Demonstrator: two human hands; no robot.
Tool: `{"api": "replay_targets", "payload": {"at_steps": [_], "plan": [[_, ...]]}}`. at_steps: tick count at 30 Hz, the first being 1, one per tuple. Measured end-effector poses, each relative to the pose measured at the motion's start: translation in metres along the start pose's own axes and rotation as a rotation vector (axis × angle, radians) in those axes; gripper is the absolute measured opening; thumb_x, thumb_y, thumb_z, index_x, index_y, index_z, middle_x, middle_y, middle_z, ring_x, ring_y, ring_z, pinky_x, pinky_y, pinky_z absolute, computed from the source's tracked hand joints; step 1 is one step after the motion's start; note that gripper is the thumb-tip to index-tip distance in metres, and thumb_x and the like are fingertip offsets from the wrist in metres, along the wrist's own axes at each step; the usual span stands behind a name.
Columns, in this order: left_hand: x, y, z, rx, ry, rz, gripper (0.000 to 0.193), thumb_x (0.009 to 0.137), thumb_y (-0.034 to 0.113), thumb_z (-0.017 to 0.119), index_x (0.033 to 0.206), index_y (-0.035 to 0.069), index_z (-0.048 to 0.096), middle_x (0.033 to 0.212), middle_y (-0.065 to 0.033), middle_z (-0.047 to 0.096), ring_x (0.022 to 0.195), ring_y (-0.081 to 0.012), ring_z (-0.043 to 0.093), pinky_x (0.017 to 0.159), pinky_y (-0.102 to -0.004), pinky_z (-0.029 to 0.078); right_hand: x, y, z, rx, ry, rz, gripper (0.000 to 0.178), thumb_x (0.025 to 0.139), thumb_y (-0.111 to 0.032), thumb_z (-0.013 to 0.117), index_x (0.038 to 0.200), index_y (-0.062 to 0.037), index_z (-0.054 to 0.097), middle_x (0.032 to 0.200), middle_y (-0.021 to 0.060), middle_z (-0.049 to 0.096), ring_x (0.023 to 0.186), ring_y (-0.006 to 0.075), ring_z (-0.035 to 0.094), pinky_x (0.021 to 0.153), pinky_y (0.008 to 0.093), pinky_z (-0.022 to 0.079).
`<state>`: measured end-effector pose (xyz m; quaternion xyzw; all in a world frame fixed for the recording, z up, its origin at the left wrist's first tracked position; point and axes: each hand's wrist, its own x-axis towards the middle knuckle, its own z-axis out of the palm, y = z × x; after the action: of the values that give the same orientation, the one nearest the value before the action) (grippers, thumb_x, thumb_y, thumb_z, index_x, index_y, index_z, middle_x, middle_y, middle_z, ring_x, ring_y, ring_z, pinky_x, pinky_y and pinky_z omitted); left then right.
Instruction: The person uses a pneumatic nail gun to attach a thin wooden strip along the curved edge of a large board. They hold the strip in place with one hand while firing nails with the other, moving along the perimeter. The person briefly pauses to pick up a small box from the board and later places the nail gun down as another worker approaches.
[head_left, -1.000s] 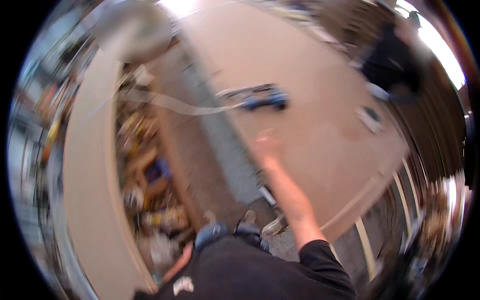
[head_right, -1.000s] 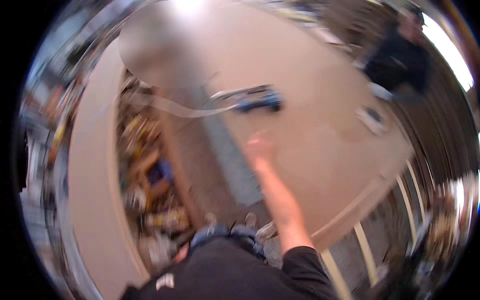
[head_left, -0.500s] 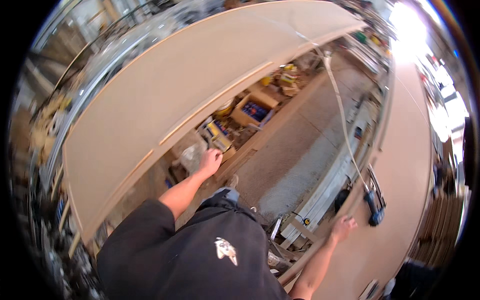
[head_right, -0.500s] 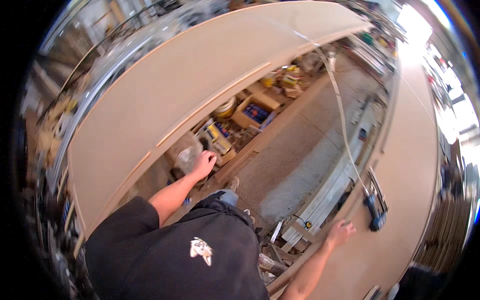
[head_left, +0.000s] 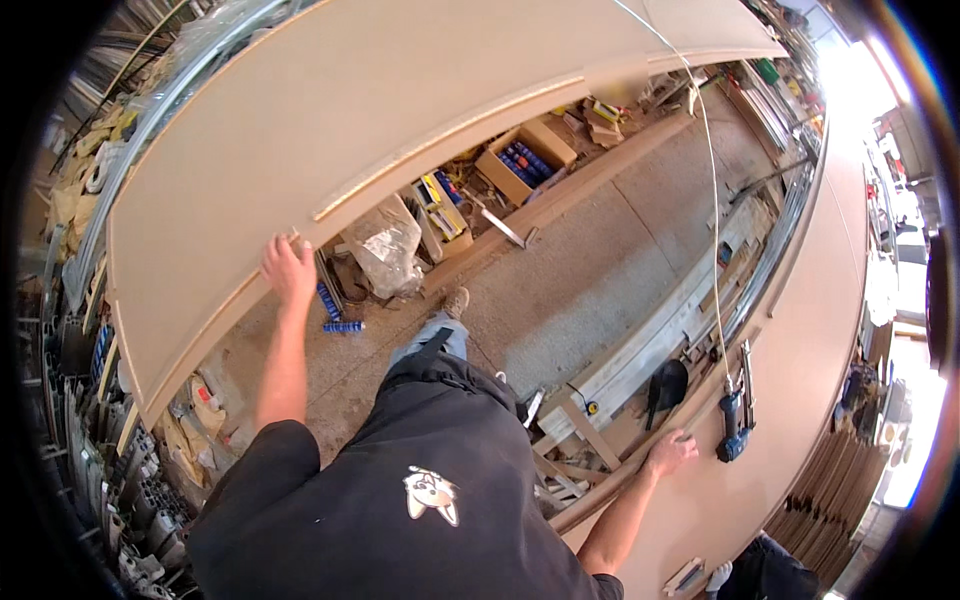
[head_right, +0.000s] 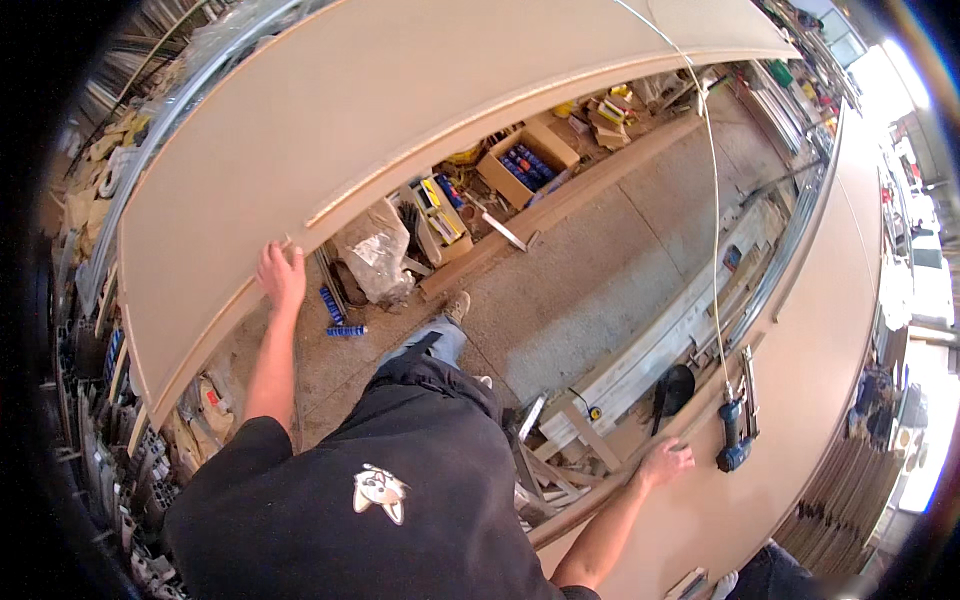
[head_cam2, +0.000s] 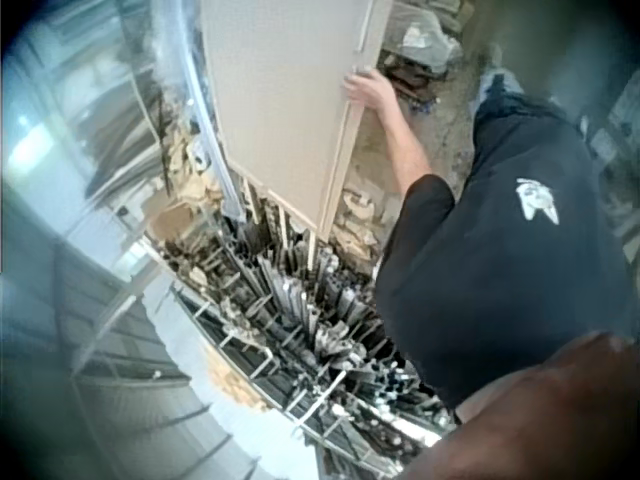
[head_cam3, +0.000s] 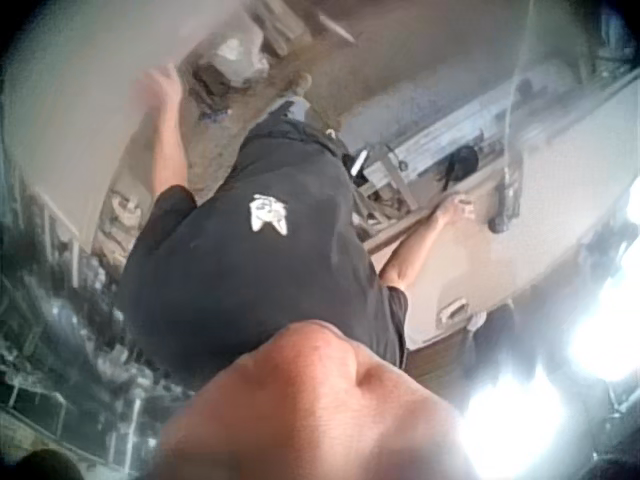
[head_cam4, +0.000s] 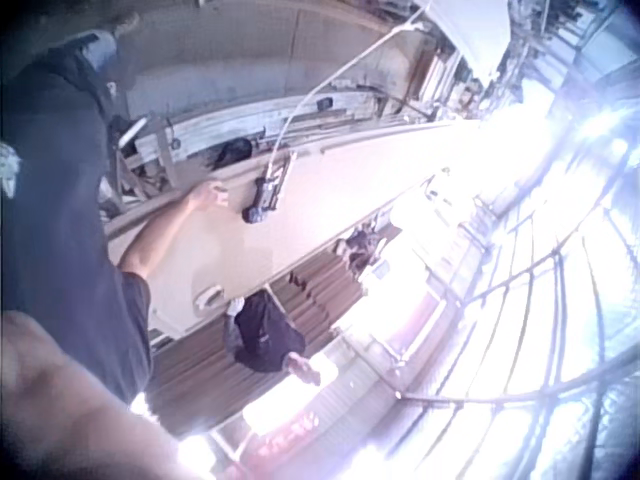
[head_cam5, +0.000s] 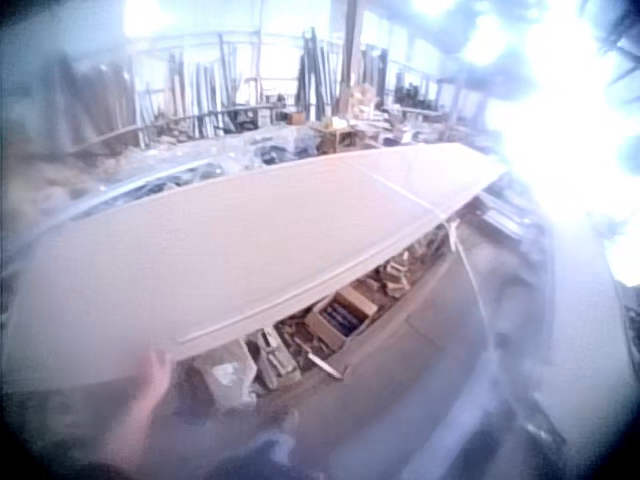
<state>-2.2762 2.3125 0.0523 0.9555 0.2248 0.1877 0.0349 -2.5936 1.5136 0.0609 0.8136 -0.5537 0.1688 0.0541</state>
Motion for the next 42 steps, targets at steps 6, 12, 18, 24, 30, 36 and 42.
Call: {"api": "replay_targets", "payload": {"at_steps": [6, 12, 18, 24, 30, 36, 42], "plan": [[0.029, -0.029, 0.021, -0.051, -0.045, 0.107, 0.051, 0.104, 0.045, 0.069, 0.143, 0.012, 0.066, 0.146, -0.017, 0.062, 0.136, -0.0402, 0.057, 0.11, -0.0571, 0.047, -0.01, -0.022, -0.02, 0.023, -0.085, 0.06, 0.051, 0.104, -0.042, 0.062, 0.134, -0.0012, 0.067, 0.131, 0.0244, 0.061, 0.117, 0.0458, 0.066, 0.096, 0.0551, 0.056], [0.058, -0.007, 0.031, 0.015, -0.146, 0.037, 0.039, 0.104, 0.044, 0.069, 0.133, 0.018, 0.073, 0.134, -0.0142, 0.068, 0.126, -0.0384, 0.062, 0.106, -0.0576, 0.049, -0.015, -0.016, -0.021, 0.046, -0.015, 0.035, 0.052, 0.104, -0.04, 0.059, 0.135, 0.0013, 0.066, 0.131, 0.0246, 0.062, 0.118, 0.0442, 0.066, 0.098, 0.0547, 0.054], [0.138, -0.018, 0.119, 0.146, -0.085, 0.332, 0.039, 0.108, 0.036, 0.064, 0.128, 0.004, 0.071, 0.123, -0.0207, 0.073, 0.115, -0.0387, 0.069, 0.099, -0.0528, 0.055, -0.042, -0.025, -0.022, 0.172, -0.135, 0.195, 0.035, 0.097, -0.035, 0.072, 0.107, -0.0016, 0.071, 0.112, 0.0221, 0.066, 0.109, 0.0424, 0.064, 0.094, 0.0562, 0.054], [0.022, 0.19, 0.089, -0.316, -0.001, 0.642, 0.042, 0.108, 0.036, 0.063, 0.132, 0.003, 0.069, 0.128, -0.0208, 0.071, 0.119, -0.0381, 0.068, 0.102, -0.0518, 0.053, -0.004, -0.063, -0.031, 0.096, 0.04, 0.107, 0.029, 0.094, -0.033, 0.071, 0.101, -0.0059, 0.069, 0.114, 0.0189, 0.065, 0.106, 0.038, 0.068, 0.085, 0.0536, 0.056], [-0.072, 0.282, 0.059, -0.589, -0.099, 0.833, 0.046, 0.109, 0.037, 0.063, 0.138, 0.001, 0.065, 0.135, -0.0209, 0.068, 0.123, -0.0373, 0.066, 0.106, -0.0505, 0.051, -0.034, -0.044, -0.038, 0.127, 0.072, 0.185, 0.03, 0.095, -0.033, 0.072, 0.106, -0.0058, 0.068, 0.115, 0.0164, 0.063, 0.104, 0.0358, 0.069, 0.088, 0.0514, 0.055], [-0.121, 0.318, 0.035, -0.713, -0.294, 0.904, 0.05, 0.109, 0.038, 0.063, 0.143, 0.0, 0.062, 0.141, -0.021, 0.066, 0.127, -0.0366, 0.064, 0.11, -0.0493, 0.049, -0.025, -0.066, -0.039, 0.188, 0.038, 0.204, 0.031, 0.094, -0.034, 0.072, 0.106, -0.0063, 0.068, 0.111, 0.0158, 0.065, 0.103, 0.0345, 0.07, 0.087, 0.0505, 0.055], [-0.159, 0.323, 0.031, -0.802, -0.633, 0.826, 0.055, 0.11, 0.038, 0.063, 0.147, -0.002, 0.059, 0.147, -0.0211, 0.064, 0.131, -0.0358, 0.062, 0.113, -0.0481, 0.047, -0.016, -0.061, -0.046, 0.218, 0.024, 0.207, 0.033, 0.092, -0.035, 0.074, 0.107, -0.0069, 0.068, 0.11, 0.016, 0.066, 0.107, 0.0341, 0.071, 0.089, 0.0505, 0.056]]}}
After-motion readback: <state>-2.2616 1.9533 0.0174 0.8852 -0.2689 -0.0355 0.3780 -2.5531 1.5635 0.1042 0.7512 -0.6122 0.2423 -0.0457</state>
